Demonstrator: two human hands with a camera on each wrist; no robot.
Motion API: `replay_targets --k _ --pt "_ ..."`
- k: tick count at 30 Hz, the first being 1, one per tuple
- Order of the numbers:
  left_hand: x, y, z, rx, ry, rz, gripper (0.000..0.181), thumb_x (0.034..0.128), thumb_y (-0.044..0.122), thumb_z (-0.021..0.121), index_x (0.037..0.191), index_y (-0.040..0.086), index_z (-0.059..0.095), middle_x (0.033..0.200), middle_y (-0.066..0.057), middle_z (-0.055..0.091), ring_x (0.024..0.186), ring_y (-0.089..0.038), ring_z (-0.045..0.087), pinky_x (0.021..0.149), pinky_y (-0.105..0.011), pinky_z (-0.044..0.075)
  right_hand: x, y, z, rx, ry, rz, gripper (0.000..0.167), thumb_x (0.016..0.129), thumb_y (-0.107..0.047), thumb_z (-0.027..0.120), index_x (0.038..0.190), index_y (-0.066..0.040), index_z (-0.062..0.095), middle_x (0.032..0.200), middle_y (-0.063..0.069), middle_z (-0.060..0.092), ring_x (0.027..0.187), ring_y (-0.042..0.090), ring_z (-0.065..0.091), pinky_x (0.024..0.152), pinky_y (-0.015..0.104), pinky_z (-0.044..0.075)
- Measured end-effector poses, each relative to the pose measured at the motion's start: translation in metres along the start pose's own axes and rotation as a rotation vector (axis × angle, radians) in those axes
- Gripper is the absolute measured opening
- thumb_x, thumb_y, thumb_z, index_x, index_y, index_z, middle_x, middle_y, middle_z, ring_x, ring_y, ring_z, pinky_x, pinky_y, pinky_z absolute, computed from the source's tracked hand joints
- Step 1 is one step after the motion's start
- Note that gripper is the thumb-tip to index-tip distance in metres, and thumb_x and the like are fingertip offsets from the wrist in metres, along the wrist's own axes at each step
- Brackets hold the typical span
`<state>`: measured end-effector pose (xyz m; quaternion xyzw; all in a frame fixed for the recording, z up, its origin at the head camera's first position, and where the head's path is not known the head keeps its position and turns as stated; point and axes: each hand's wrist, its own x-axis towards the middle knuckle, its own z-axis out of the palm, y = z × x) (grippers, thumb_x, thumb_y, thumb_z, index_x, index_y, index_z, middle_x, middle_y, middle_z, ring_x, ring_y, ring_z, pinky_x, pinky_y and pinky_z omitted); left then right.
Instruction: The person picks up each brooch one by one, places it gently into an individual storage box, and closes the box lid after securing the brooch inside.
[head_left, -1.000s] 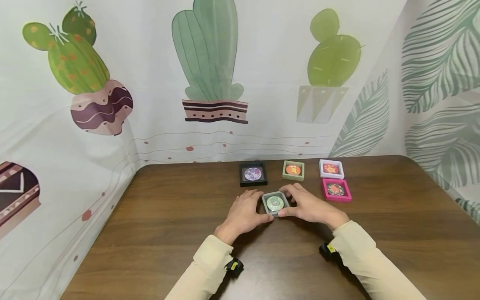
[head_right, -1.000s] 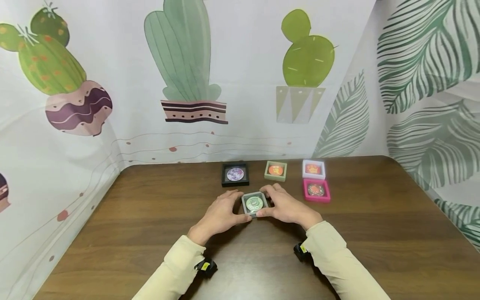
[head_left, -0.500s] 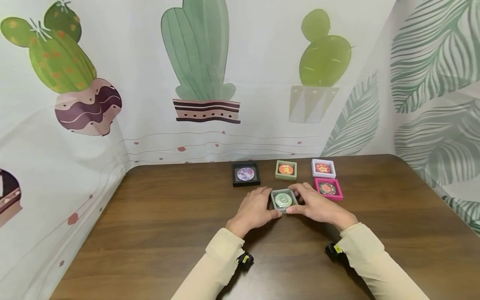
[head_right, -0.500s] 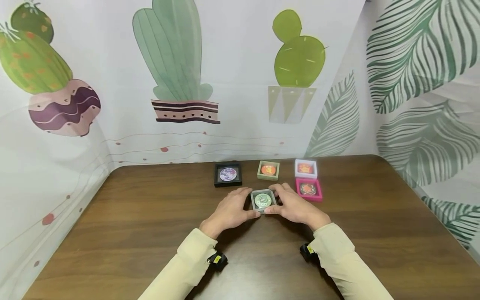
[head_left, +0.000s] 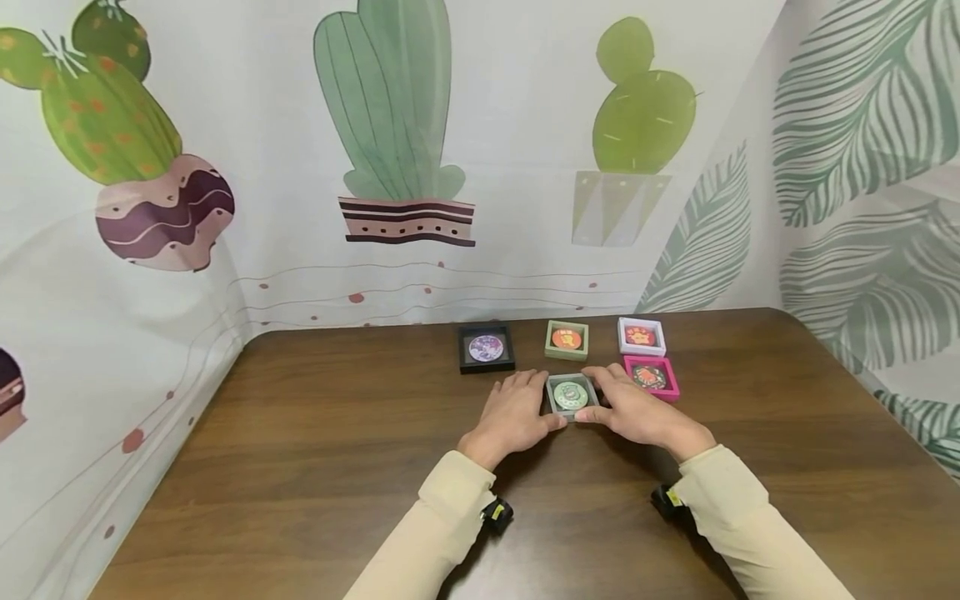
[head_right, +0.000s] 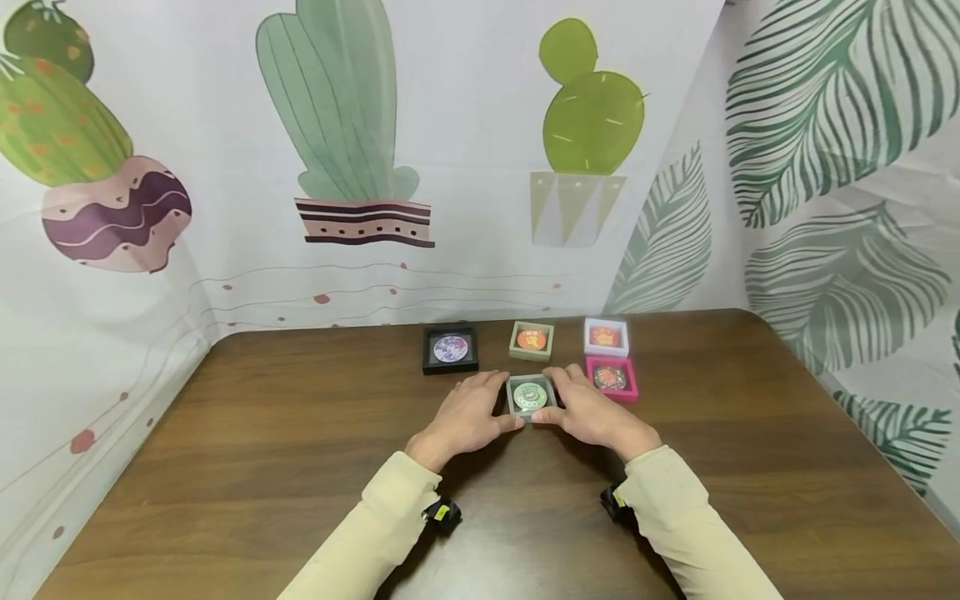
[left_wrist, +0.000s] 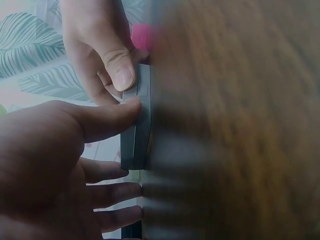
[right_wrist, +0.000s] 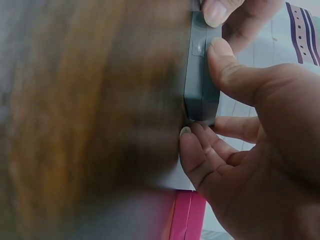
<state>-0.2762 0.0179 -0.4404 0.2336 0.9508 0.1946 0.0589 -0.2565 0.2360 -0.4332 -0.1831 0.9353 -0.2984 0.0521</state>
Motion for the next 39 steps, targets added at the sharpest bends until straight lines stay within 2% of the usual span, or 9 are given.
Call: replay_targets --k 7,12,18,22,27,39 --pt "-0.0007 0.0001 0.0002 0.032 -0.011 -0.006 0.077 0.1019 0.044 0.071 0.162 0.006 0.042 0.163 -0.014 0.044 0.152 -0.035 0.036 0.123 -0.056 0.029 0.001 -0.002 -0.0002 -0.012 -0.008 0.018 0.073 0.102 -0.031 0.074 0.152 0.011 0.041 0.124 0.022 0.051 0.109 0.032 0.057 0.104 0.059 0.048" --pt "-0.001 -0.0002 0.0014 0.058 0.006 -0.008 0.077 0.1024 0.045 0.07 0.163 0.008 0.041 0.162 -0.012 0.045 0.151 -0.032 0.039 0.123 -0.055 0.031 0.002 -0.002 0.0001 -0.004 -0.009 0.018 0.073 0.103 -0.031 0.073 0.152 0.012 0.04 0.129 0.025 0.05 0.113 0.034 0.056 0.105 0.06 0.047" --pt "-0.0024 0.0008 0.0022 0.035 -0.04 -0.012 0.096 0.0966 0.048 0.077 0.166 0.003 0.03 0.167 -0.014 0.038 0.154 -0.036 0.032 0.125 -0.057 0.025 0.0019 0.0002 0.0005 0.027 -0.016 0.019 0.075 0.102 -0.031 0.074 0.152 0.013 0.039 0.136 0.029 0.049 0.119 0.037 0.055 0.107 0.062 0.045" --pt "-0.0042 0.0008 0.0006 0.026 -0.062 -0.011 0.104 0.0939 0.05 0.08 0.167 0.0 0.025 0.169 -0.014 0.035 0.155 -0.035 0.031 0.125 -0.056 0.023 0.0012 0.0016 0.0008 0.06 -0.029 0.03 0.087 0.101 -0.036 0.075 0.156 0.014 0.03 0.134 0.027 0.051 0.119 0.036 0.055 0.105 0.06 0.046" --pt "-0.0036 -0.0009 -0.0012 0.032 -0.059 -0.003 0.105 0.0943 0.051 0.079 0.167 -0.001 0.024 0.169 -0.014 0.035 0.155 -0.034 0.032 0.125 -0.056 0.024 0.002 0.0015 -0.001 0.09 -0.044 0.042 0.102 0.098 -0.042 0.077 0.16 0.014 0.018 0.132 0.026 0.051 0.116 0.035 0.054 0.101 0.057 0.049" --pt "-0.0031 0.0001 -0.0006 0.029 -0.058 -0.007 0.104 0.0942 0.049 0.08 0.166 -0.001 0.024 0.168 -0.015 0.035 0.155 -0.034 0.032 0.126 -0.056 0.023 0.0003 -0.0027 -0.002 0.06 -0.05 0.053 0.103 0.098 -0.045 0.076 0.16 0.014 0.019 0.134 0.027 0.05 0.118 0.036 0.054 0.103 0.06 0.048"
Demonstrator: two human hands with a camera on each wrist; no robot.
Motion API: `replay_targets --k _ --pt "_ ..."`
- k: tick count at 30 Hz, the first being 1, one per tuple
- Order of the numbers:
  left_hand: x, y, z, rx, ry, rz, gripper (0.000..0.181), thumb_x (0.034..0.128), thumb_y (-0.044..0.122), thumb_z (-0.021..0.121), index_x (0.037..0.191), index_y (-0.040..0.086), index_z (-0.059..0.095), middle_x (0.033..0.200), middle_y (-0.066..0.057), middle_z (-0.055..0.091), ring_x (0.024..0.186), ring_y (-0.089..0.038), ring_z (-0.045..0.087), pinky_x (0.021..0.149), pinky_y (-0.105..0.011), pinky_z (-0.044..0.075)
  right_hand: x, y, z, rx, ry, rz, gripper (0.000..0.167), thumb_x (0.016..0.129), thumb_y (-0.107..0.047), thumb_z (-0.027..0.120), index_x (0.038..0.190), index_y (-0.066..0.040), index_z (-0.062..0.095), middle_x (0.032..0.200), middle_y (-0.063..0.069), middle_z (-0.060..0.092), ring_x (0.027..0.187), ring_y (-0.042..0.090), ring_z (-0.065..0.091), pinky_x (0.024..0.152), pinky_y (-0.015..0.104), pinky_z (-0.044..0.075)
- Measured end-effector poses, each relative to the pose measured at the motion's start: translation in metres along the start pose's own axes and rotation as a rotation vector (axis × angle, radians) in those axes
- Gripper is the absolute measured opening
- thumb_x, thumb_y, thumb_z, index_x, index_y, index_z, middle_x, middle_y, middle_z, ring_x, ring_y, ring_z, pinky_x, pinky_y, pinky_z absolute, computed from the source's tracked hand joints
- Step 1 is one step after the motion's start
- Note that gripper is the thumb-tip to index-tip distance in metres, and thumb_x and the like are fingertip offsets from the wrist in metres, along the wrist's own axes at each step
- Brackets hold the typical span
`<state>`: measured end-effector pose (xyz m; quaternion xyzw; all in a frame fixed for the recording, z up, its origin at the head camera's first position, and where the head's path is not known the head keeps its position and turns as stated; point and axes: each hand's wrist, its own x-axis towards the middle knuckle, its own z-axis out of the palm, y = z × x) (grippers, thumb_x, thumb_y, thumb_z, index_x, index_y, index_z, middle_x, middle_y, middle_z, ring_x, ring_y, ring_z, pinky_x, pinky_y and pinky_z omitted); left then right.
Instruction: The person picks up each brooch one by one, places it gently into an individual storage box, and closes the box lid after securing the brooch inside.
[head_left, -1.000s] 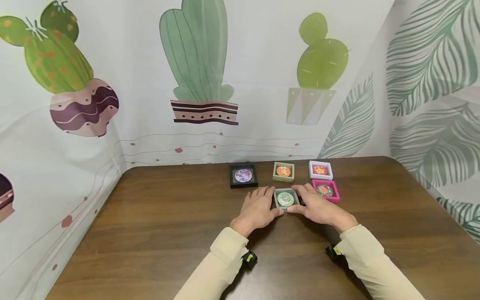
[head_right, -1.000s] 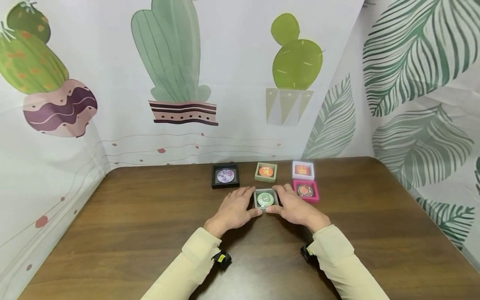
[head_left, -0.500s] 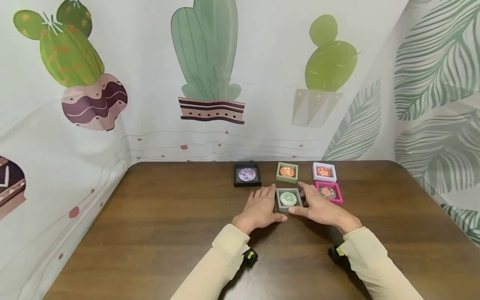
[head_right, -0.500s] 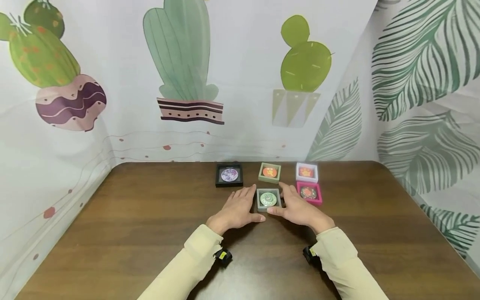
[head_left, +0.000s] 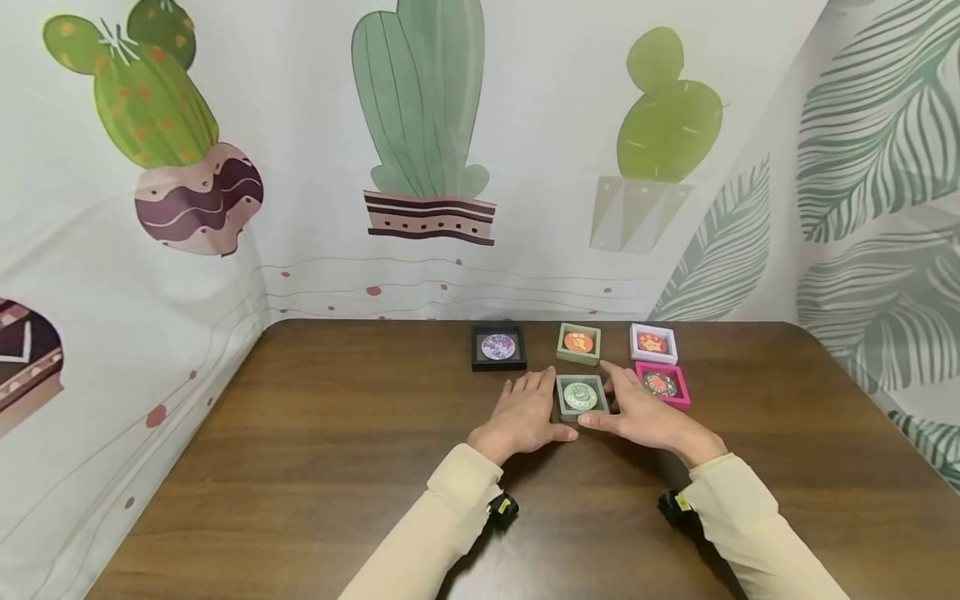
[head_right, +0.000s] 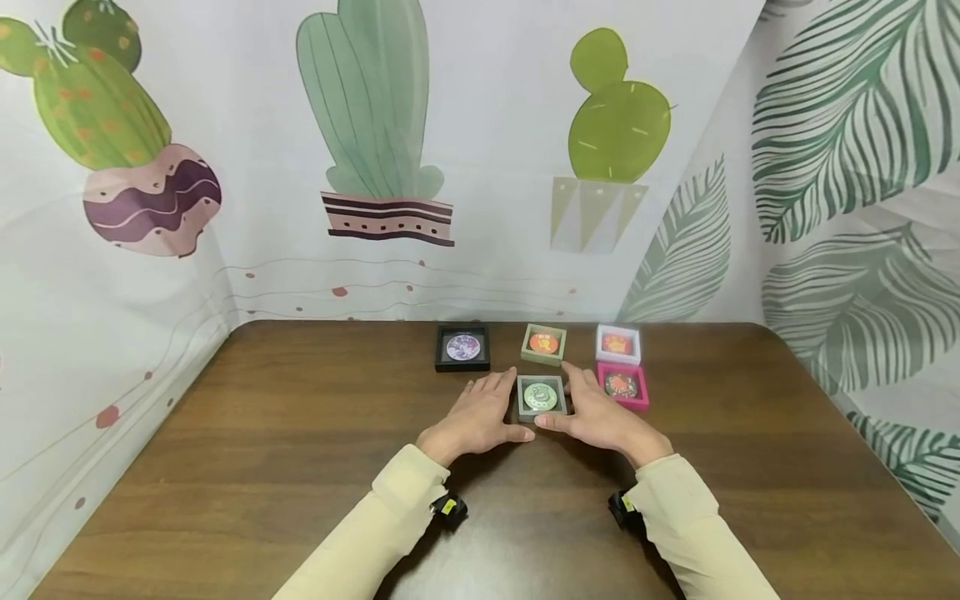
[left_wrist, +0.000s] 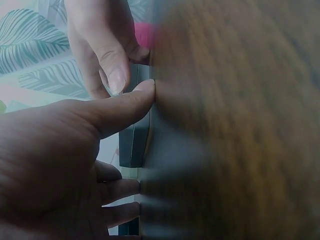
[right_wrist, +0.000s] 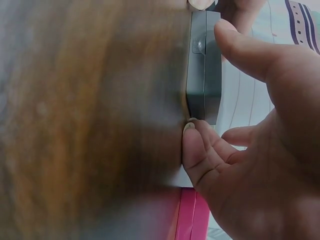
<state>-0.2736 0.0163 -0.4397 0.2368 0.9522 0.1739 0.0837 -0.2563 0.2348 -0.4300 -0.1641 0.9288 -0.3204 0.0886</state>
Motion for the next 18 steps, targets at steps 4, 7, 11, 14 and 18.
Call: replay_targets --k 4,7,11,14,18 --pt "0.0001 0.0 0.0005 -0.002 -0.005 -0.003 0.104 0.0947 0.049 0.08 0.167 -0.001 0.024 0.169 -0.015 0.034 0.155 -0.034 0.031 0.126 -0.056 0.022 -0.0005 0.0 0.0005 0.004 0.006 -0.003 0.102 0.098 -0.045 0.077 0.16 0.013 0.02 0.135 0.028 0.05 0.119 0.037 0.054 0.104 0.061 0.047" --pt "0.0001 0.0002 0.0 -0.002 -0.01 -0.002 0.104 0.0949 0.049 0.079 0.167 -0.001 0.023 0.169 -0.015 0.034 0.155 -0.034 0.031 0.126 -0.056 0.022 0.0001 0.0002 0.0003 0.005 0.005 -0.007 0.101 0.098 -0.044 0.077 0.159 0.013 0.021 0.134 0.027 0.051 0.12 0.037 0.053 0.104 0.06 0.047" --pt "-0.0001 0.0003 -0.0009 -0.006 -0.013 -0.002 0.104 0.0952 0.049 0.079 0.167 -0.001 0.023 0.169 -0.015 0.033 0.156 -0.034 0.03 0.126 -0.057 0.021 0.0007 0.001 0.0001 0.001 0.007 -0.012 0.101 0.097 -0.044 0.077 0.159 0.013 0.021 0.133 0.026 0.051 0.119 0.036 0.052 0.102 0.058 0.049" --pt "0.0003 -0.0001 -0.0006 -0.009 -0.014 -0.002 0.104 0.0952 0.049 0.079 0.167 -0.001 0.023 0.17 -0.015 0.033 0.156 -0.035 0.029 0.126 -0.057 0.021 0.0007 0.0017 0.0001 -0.001 0.01 -0.011 0.101 0.097 -0.044 0.077 0.159 0.013 0.021 0.132 0.025 0.051 0.119 0.036 0.052 0.101 0.057 0.049" --pt "0.0002 -0.0004 0.0001 -0.007 -0.012 0.001 0.104 0.0949 0.049 0.079 0.167 -0.001 0.023 0.169 -0.016 0.033 0.156 -0.035 0.029 0.126 -0.057 0.021 0.0005 0.0026 0.0005 -0.001 0.007 -0.008 0.101 0.097 -0.045 0.077 0.159 0.013 0.021 0.132 0.025 0.051 0.118 0.036 0.052 0.101 0.057 0.048"
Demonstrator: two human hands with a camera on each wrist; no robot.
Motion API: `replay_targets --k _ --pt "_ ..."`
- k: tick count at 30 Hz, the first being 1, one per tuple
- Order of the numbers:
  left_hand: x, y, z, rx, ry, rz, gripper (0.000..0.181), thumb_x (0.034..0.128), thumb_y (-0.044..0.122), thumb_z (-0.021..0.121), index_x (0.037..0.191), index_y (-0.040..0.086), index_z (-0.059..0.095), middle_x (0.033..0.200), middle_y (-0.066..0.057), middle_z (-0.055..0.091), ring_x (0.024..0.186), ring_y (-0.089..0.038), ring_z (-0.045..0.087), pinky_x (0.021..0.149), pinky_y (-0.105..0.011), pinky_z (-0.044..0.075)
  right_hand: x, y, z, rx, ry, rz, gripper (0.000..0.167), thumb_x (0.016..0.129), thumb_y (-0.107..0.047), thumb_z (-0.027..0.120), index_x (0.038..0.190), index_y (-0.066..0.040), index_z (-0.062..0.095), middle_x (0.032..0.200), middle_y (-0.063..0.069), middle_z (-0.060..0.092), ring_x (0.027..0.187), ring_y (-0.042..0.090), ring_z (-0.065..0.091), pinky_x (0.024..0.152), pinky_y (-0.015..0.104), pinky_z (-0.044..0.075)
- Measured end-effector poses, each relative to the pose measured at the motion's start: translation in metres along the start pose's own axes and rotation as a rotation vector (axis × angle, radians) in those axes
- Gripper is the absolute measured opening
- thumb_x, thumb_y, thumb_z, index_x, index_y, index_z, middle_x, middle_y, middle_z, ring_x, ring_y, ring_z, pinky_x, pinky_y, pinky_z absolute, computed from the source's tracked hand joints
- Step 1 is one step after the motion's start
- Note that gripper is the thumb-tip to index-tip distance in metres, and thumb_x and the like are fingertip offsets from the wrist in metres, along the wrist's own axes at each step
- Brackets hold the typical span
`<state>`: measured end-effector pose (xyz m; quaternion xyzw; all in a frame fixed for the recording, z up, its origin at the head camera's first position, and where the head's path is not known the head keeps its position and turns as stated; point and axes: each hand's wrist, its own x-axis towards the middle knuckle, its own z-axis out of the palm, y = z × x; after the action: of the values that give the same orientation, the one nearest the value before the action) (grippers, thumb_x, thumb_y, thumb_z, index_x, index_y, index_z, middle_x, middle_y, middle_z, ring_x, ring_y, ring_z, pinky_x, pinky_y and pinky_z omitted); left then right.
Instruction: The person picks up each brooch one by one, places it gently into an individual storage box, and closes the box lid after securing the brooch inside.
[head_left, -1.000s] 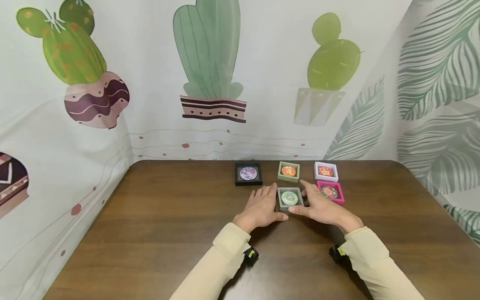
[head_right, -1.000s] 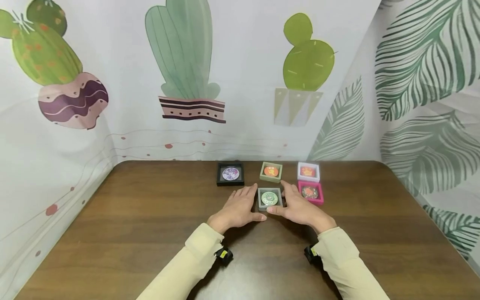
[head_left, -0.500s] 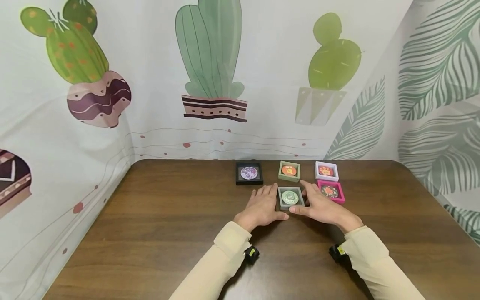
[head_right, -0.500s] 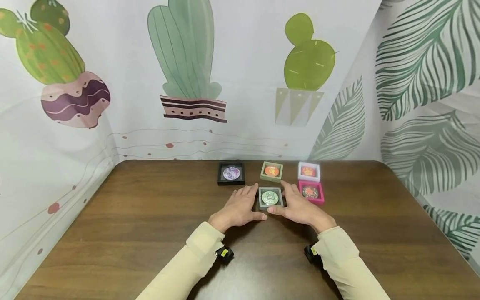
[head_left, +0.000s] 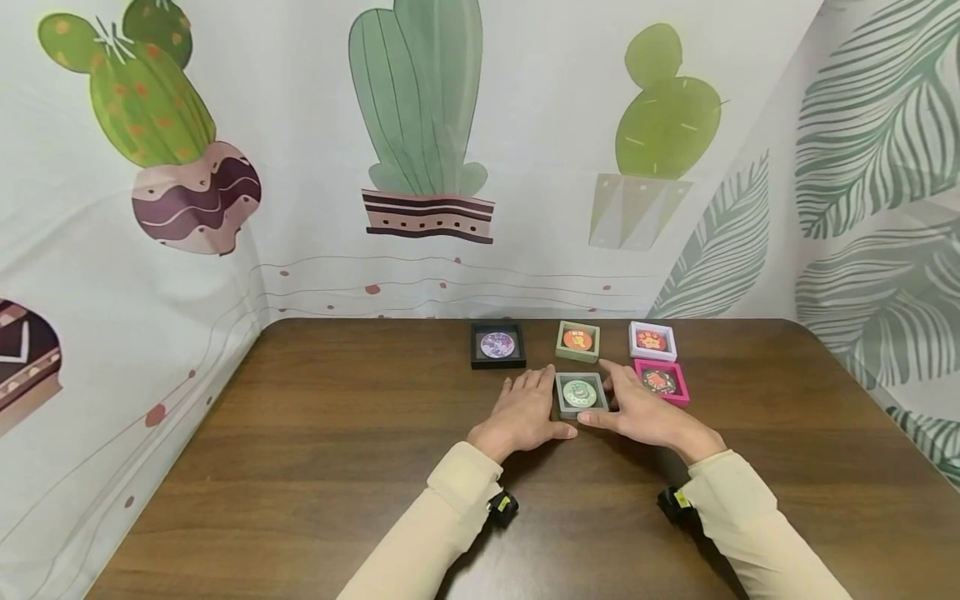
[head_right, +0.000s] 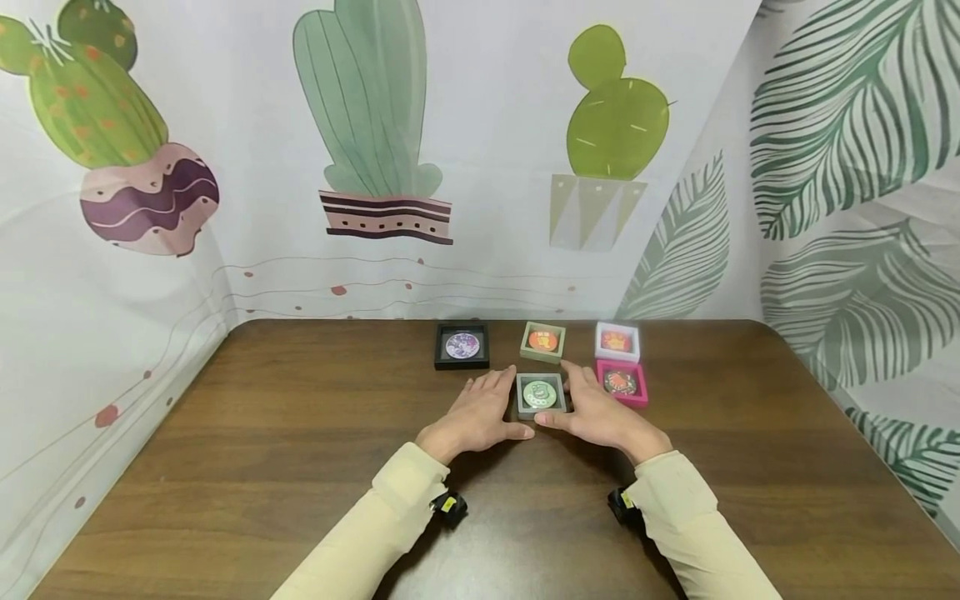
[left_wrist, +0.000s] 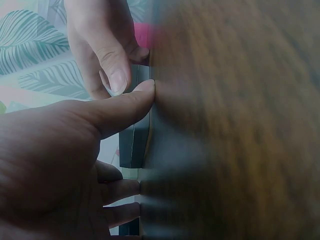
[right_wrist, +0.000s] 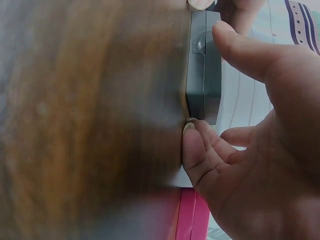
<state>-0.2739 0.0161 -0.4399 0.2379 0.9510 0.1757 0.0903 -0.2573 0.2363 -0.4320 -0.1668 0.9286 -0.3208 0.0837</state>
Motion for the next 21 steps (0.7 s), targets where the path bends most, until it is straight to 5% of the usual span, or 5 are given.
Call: replay_targets --k 17,21 --pt "-0.0017 -0.0008 0.0008 0.005 -0.007 0.008 0.103 0.0944 0.049 0.08 0.166 -0.001 0.026 0.168 -0.016 0.035 0.155 -0.036 0.031 0.126 -0.057 0.023 0.0006 0.0025 0.001 0.009 0.006 0.024 0.102 0.099 -0.045 0.075 0.16 0.013 0.019 0.134 0.027 0.051 0.115 0.033 0.055 0.101 0.057 0.05" --pt "-0.0011 -0.0083 -0.0051 -0.019 0.052 0.061 0.089 0.0949 0.046 0.08 0.161 0.001 0.04 0.161 -0.015 0.047 0.148 -0.033 0.044 0.12 -0.051 0.037 0.004 -0.0026 -0.0044 0.007 0.115 -0.004 0.093 0.102 -0.041 0.073 0.159 0.013 0.024 0.134 0.031 0.054 0.109 0.035 0.062 0.095 0.056 0.053"
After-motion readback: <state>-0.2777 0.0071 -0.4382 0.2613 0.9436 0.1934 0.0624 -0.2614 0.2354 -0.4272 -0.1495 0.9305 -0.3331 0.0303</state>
